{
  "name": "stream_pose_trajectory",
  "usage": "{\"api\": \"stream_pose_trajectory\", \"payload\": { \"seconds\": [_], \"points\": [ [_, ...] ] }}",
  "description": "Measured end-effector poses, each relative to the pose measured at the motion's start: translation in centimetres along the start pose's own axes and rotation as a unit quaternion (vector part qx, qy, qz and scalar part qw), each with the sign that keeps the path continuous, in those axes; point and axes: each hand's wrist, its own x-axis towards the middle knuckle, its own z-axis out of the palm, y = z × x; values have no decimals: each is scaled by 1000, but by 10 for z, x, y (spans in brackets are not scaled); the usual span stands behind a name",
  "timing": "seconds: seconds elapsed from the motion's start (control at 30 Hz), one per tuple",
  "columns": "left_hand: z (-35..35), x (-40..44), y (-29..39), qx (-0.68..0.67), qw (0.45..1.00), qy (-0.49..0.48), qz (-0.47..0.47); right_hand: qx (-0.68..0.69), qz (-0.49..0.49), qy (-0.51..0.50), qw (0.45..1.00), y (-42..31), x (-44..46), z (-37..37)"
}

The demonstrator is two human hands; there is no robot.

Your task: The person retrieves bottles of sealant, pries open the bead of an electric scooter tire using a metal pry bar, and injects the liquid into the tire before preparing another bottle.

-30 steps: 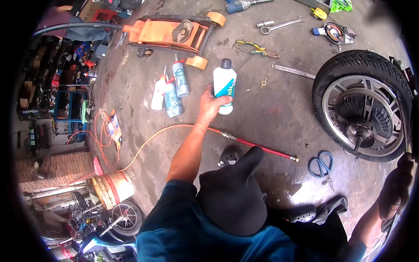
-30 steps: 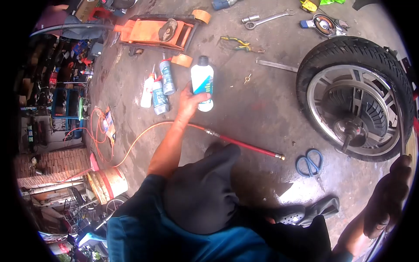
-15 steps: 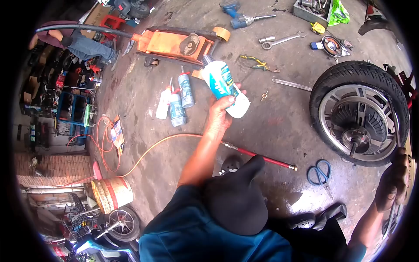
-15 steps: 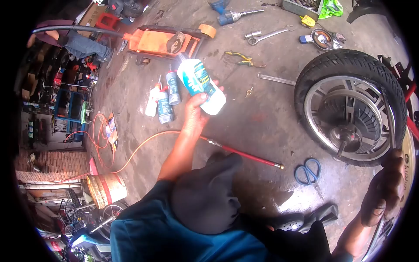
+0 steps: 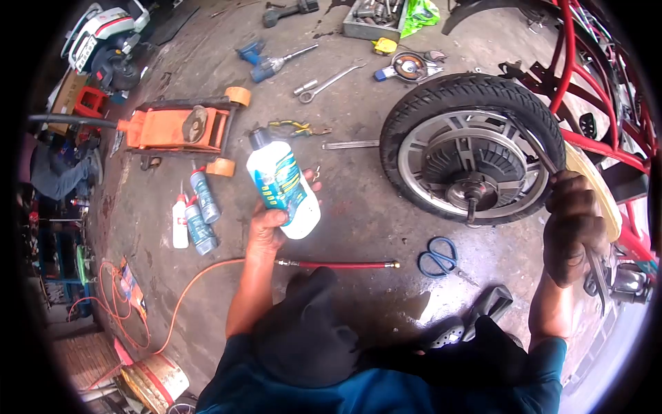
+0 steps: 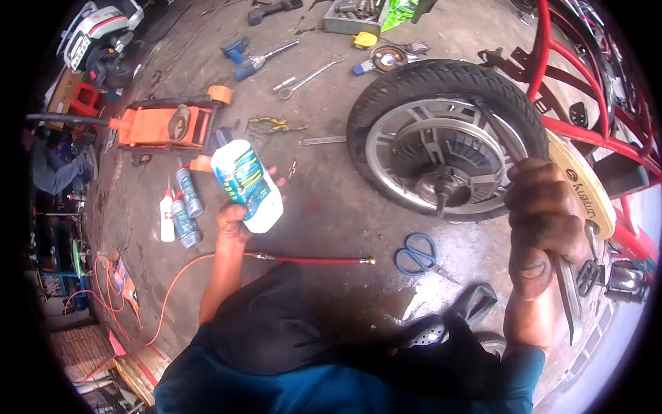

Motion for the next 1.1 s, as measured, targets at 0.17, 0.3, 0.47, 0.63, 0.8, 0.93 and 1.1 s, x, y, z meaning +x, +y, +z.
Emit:
{"api": "stream_pose_trajectory", "payload": {
  "seconds": [0.17,0.3,0.47,0.63,0.8,0.93,1.1],
  "points": [
    [-1,2,-15,-20,999,1,-30,73,-69,33,994,3,16,-7],
    [-2,3,-20,13,999,-15,-41,109,-65,50,991,11,18,-7],
    [12,2,-19,13,998,-27,-60,167,-23,83,982,17,17,-1],
    [21,4,-21,25,995,-44,-81,154,-5,99,983,22,16,-4],
    [22,6,-26,101,990,-52,-85,144,20,210,967,28,9,9],
    [35,5,-27,192,978,-60,-55,170,278,153,933,37,-67,45],
    [63,1,-26,295,953,-70,-25,204,309,-238,898,-14,-48,126]
  ]
}}
